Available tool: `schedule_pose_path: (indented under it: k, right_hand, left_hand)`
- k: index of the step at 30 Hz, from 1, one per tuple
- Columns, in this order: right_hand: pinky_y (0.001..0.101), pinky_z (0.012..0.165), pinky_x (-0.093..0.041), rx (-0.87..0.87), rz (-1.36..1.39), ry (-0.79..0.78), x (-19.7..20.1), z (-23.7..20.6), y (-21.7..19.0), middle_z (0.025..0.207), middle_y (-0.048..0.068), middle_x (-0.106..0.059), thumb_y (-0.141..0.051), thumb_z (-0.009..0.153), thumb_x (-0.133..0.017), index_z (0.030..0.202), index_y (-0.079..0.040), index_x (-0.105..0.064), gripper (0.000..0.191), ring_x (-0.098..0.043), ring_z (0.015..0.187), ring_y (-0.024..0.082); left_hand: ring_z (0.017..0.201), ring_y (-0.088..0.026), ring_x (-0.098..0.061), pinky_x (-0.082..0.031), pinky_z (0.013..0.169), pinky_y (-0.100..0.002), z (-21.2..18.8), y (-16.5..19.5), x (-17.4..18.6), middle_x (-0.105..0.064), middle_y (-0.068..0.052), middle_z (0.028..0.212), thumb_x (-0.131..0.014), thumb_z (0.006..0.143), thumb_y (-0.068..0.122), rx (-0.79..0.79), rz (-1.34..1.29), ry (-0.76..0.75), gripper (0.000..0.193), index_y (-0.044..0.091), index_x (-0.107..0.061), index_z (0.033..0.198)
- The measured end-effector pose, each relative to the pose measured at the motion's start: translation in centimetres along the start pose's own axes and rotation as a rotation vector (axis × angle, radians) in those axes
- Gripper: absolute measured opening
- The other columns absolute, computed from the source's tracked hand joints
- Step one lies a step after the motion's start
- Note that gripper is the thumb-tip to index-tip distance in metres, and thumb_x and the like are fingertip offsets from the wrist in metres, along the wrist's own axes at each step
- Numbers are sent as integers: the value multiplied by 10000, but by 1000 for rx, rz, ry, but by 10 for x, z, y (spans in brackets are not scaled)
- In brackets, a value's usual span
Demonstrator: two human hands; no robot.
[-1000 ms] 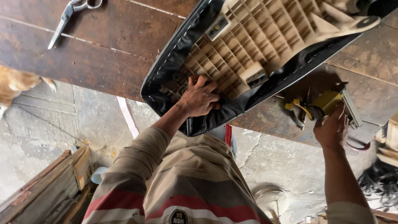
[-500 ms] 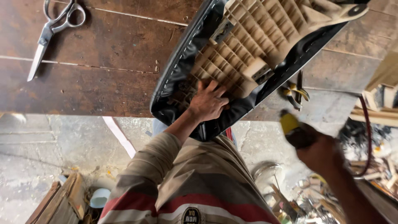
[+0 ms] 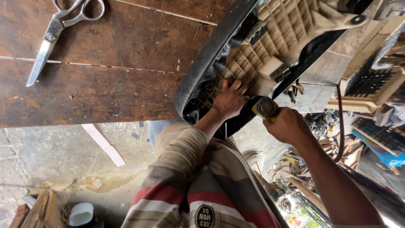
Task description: The person staples a black vinyl cover onto the underside of a plastic seat base using a pneumatic staple gun. They repeatedly pull the vinyl taut, staple along the edges, and flip the seat to check fit.
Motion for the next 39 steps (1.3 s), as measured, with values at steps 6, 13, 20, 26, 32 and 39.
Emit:
schedule_pose_path:
  k: [6,13,20,26,32,39]
  right_hand:
    - [456,831,-609,-28,42,-31,-9,3,-1,952,244,-771,-366,840,-754,1013,-23,-761,384,-765,892,388]
    - [456,822,-595,-36,56,-74,-22,-12,-12,932,232,-758,-324,851,-742,1024,-1,-750,366,-748,866,379]
    - [482,861,-591,-66,60,-76,-20,-22,-20,996,257,-748,-324,855,-738,1020,-2,-751,362,-732,944,415]
    - [500,870,-589,-35,95,-48,-24,-29,-25,996,254,-752,-327,834,-742,992,-15,-751,350,-728,959,433]
    - [503,868,-580,-16,113,-61,-36,-36,-24,968,227,-758,-318,802,-757,982,-36,-749,335,-737,931,409]
    - [453,822,-627,-42,198,-93,-48,-37,-5,947,225,-779,-340,861,-746,1066,-32,-733,370,-778,846,345]
  left_hand:
    - [1347,-278,-373,-326,1065,-584,0,-1,7,-576,-22,1377,-596,972,250,-35,0,-15,290,263,-754,1215]
    - [1379,-314,-326,-308,1066,-642,3,0,8,-549,-86,1382,-582,966,212,-47,7,-20,322,232,-714,1259]
    - [1375,-303,-351,-296,1116,-635,3,-2,8,-578,-67,1340,-562,1020,174,-39,-55,-50,285,241,-724,1244]
    - [1341,-318,-345,-283,1040,-654,-1,0,12,-574,-82,1349,-633,872,190,-57,-83,21,322,205,-727,1180]
    - [1328,-305,-376,-292,1071,-661,2,-5,13,-607,-57,1281,-623,935,225,-36,-53,-22,259,215,-736,1168]
    - [1370,-336,-330,-257,1078,-700,2,0,4,-548,-104,1373,-591,992,285,-30,-59,-103,277,205,-713,1228]
Point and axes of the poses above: each hand's wrist, its own z-axis towards the middle knuckle, its own x-axis out of the back of the hand, y = z × x, the point moved 4 cm from there along z, towards the middle knuckle
